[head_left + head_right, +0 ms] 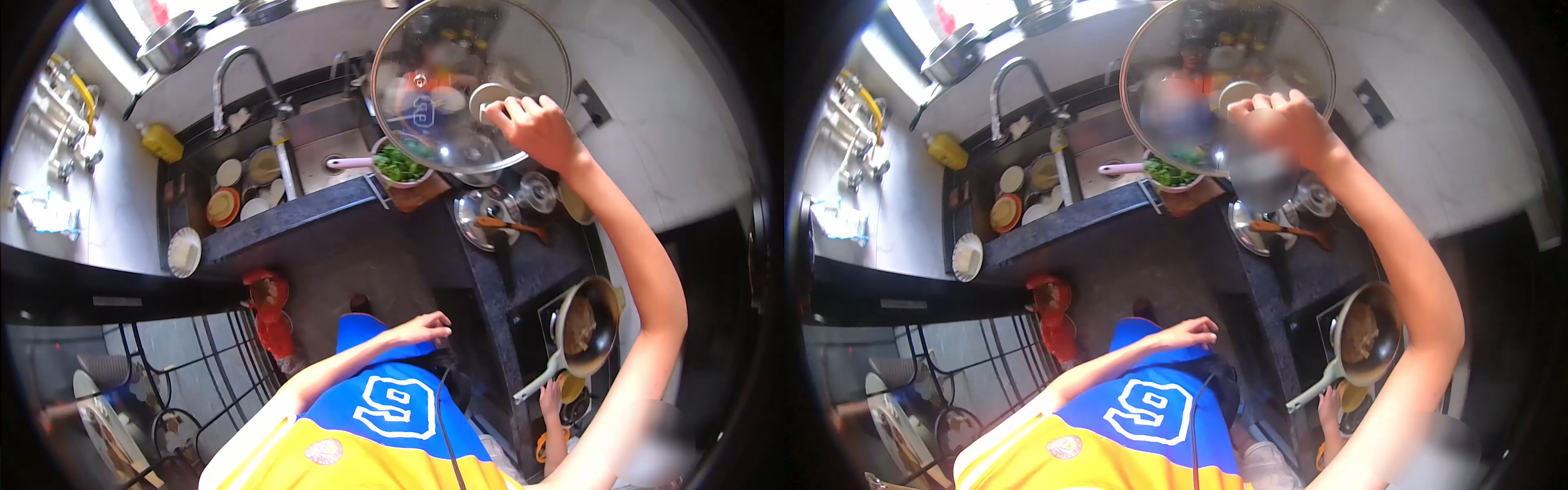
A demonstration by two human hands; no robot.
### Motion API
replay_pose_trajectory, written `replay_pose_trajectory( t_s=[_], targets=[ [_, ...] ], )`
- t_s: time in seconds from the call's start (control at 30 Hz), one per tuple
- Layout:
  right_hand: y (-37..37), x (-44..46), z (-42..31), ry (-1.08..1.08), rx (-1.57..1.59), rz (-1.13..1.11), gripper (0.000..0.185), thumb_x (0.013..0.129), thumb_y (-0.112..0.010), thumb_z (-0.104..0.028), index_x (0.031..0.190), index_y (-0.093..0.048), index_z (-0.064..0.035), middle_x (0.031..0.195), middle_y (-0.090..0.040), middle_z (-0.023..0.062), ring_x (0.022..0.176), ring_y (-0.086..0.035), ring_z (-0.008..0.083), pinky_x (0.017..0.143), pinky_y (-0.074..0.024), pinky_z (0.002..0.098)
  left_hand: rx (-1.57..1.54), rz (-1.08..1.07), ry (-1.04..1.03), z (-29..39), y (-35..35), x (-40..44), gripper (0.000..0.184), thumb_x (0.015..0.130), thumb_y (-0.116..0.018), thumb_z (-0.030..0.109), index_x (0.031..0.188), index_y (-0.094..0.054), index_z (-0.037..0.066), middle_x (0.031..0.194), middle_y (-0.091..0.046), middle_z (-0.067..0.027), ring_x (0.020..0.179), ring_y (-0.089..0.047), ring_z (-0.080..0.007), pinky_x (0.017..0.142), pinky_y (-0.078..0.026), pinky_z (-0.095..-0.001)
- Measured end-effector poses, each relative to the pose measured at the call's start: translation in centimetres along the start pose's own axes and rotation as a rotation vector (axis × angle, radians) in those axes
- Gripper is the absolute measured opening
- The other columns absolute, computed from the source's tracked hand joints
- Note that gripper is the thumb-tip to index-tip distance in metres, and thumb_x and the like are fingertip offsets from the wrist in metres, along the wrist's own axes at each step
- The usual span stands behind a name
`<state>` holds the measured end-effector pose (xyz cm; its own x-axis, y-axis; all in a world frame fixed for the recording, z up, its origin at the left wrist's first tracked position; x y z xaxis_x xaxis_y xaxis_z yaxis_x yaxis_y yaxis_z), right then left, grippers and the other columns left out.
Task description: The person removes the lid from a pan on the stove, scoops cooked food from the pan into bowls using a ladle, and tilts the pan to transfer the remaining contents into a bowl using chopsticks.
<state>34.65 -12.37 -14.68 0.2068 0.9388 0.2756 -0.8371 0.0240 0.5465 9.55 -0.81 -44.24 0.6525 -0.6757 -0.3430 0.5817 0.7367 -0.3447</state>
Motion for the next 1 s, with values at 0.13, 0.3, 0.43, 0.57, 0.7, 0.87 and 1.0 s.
replay_pose_trajectory(
  t_s=[0.13, 0.3, 0.43, 0.57, 0.7, 0.87, 1.0],
  targets=[
    [-4.5, 14.2, 1.8, 0.144, -0.033, 0.136, 0.014, 0.080, -0.056, -0.018, 0.092, -0.050, -0.0152, 0.071, -0.051, -0.0038, 0.062, -0.055, 0.0079, 0.051, -0.0398, 0.0248, -0.110, 0.288, -0.030, 2.1, 7.5, -4.3, 0.033, 0.092, -0.053, 0.028, 0.115, -0.049, 0.005, 0.096, -0.061, -0.0053, 0.084, -0.059, -0.0110, 0.072, -0.047, -0.0255],
    [-10.6, 24.9, 1.2, 0.196, -0.102, 0.201, 0.016, 0.079, -0.056, -0.015, 0.093, -0.048, -0.0154, 0.071, -0.053, -0.0038, 0.063, -0.058, 0.0072, 0.050, -0.0405, 0.0230, -0.221, 0.475, -0.073, 1.1, 13.6, -7.0, 0.030, 0.091, -0.055, 0.026, 0.112, -0.051, 0.005, 0.094, -0.061, -0.0055, 0.079, -0.058, -0.0101, 0.070, -0.048, -0.0239],
    [-14.8, 31.7, 1.1, 0.254, -0.128, 0.249, 0.016, 0.078, -0.055, -0.015, 0.092, -0.048, -0.0141, 0.068, -0.053, -0.0038, 0.061, -0.059, 0.0073, 0.048, -0.0418, 0.0222, -0.296, 0.602, -0.060, 1.1, 16.1, -8.0, 0.032, 0.091, -0.053, 0.027, 0.112, -0.051, 0.003, 0.095, -0.062, -0.0060, 0.079, -0.059, -0.0103, 0.067, -0.047, -0.0241],
    [-19.6, 37.1, 1.0, 0.292, -0.117, 0.274, 0.015, 0.079, -0.055, -0.014, 0.093, -0.049, -0.0139, 0.068, -0.054, -0.0029, 0.059, -0.059, 0.0077, 0.046, -0.0416, 0.0221, -0.327, 0.626, -0.019, 2.2, 19.1, -7.3, 0.033, 0.091, -0.053, 0.028, 0.113, -0.051, 0.003, 0.096, -0.061, -0.0070, 0.081, -0.059, -0.0122, 0.071, -0.047, -0.0250],
    [-24.5, 41.2, 0.8, 0.382, -0.080, 0.283, 0.015, 0.079, -0.055, -0.016, 0.093, -0.050, -0.0128, 0.067, -0.054, -0.0019, 0.058, -0.060, 0.0077, 0.043, -0.0420, 0.0211, -0.367, 0.657, -0.046, 3.7, 22.5, -5.4, 0.037, 0.090, -0.054, 0.031, 0.113, -0.050, 0.002, 0.099, -0.060, -0.0091, 0.082, -0.060, -0.0133, 0.071, -0.047, -0.0256],
    [-30.1, 44.2, 0.8, 0.431, -0.012, 0.268, 0.014, 0.079, -0.055, -0.015, 0.092, -0.051, -0.0112, 0.065, -0.054, -0.0004, 0.054, -0.060, 0.0090, 0.043, -0.0426, 0.0219, -0.480, 0.704, -0.102, 5.9, 26.2, -3.0, 0.036, 0.090, -0.053, 0.029, 0.113, -0.049, 0.003, 0.099, -0.060, -0.0090, 0.082, -0.060, -0.0141, 0.072, -0.048, -0.0264],
    [-32.4, 45.7, 0.5, 0.446, -0.001, 0.250, 0.017, 0.078, -0.055, -0.013, 0.095, -0.051, -0.0120, 0.065, -0.054, -0.0004, 0.054, -0.059, 0.0091, 0.043, -0.0426, 0.0221, -0.497, 0.694, -0.065, 6.9, 27.4, -1.9, 0.033, 0.092, -0.051, 0.027, 0.113, -0.050, 0.002, 0.099, -0.060, -0.0089, 0.083, -0.060, -0.0142, 0.072, -0.048, -0.0259]
  ],
)
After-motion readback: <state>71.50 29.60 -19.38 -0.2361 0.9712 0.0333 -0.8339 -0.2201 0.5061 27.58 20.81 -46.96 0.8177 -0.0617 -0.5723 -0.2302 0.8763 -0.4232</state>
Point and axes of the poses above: each hand's wrist, its own x-axis towards the middle knuckle, its own y-axis out of the back of the hand, z = x × y, the point moved 1 cm from there along x, towards the middle knuckle
